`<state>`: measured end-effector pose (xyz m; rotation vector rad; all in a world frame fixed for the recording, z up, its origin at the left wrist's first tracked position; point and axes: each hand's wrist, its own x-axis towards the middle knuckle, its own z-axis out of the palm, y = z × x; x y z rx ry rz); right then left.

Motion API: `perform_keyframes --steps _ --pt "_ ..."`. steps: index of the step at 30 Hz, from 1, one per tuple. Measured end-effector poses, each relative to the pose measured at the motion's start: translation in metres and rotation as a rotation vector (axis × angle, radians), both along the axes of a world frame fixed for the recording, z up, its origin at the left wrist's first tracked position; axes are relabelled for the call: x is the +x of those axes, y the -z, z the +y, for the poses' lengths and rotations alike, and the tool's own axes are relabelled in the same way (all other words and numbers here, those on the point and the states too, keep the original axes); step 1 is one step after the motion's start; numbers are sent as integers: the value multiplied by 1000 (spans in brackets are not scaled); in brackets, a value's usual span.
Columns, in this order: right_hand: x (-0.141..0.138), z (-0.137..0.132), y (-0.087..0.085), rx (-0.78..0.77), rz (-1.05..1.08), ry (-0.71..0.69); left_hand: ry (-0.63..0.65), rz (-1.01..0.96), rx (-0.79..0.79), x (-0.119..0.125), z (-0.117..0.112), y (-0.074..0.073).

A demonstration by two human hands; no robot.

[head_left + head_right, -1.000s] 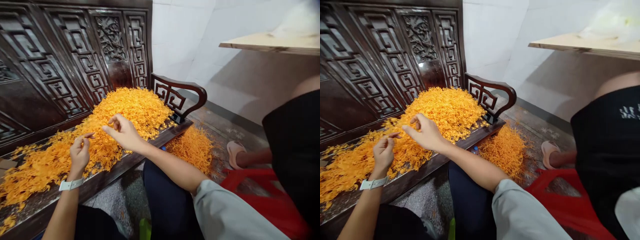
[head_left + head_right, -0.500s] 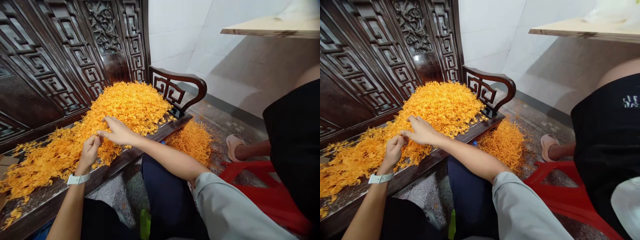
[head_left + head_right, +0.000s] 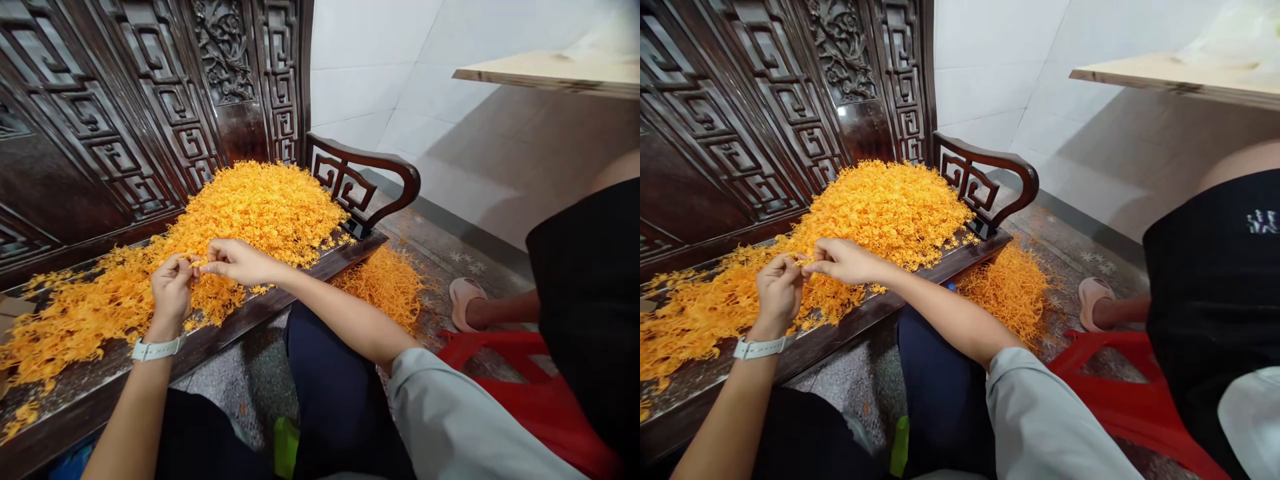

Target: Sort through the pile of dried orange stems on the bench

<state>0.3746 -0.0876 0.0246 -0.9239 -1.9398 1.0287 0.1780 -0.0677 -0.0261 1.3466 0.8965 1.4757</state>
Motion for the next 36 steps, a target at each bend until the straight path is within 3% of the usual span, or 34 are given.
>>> perform_keyframes --steps 3,5,7,10,12,13,14,19,22,25,28,32,36 --pt "-6 -14 -14 82 -127 -56 -29 -119 -80 6 2 -1" --pt "-15 -33 -29 122 -164 -193 -28 -131 -109 2 10 -1" --pt "-26 -56 -42 64 -68 -502 -89 -184 -160 -10 20 -1" --pt "-38 -84 -52 -130 115 -1093 -212 -277 -203 -35 32 -3" --pt "-37 -89 -55 -223 135 -1312 -190 -273 -189 -48 32 -4" --pt "-33 -85 -55 -240 149 -1295 -153 -267 -194 -52 31 -5" --pt "-28 -78 -56 -237 179 -1181 -122 -272 -209 -53 29 -4" --pt "-8 -27 -53 -168 421 -107 -60 -327 -300 -40 23 0" --pt "-10 -10 -43 -226 545 207 -18 -278 -218 -26 19 1" --pt "-18 -4 -28 -236 572 257 20 -190 -114 -14 11 1" --pt "-27 3 -14 -166 416 290 63 -119 -69 -6 4 -1" --pt "-33 14 0 -58 147 190 123 3 -28 -7 0 -2" --pt "-34 21 5 39 71 129 131 25 -44 -13 0 -2"
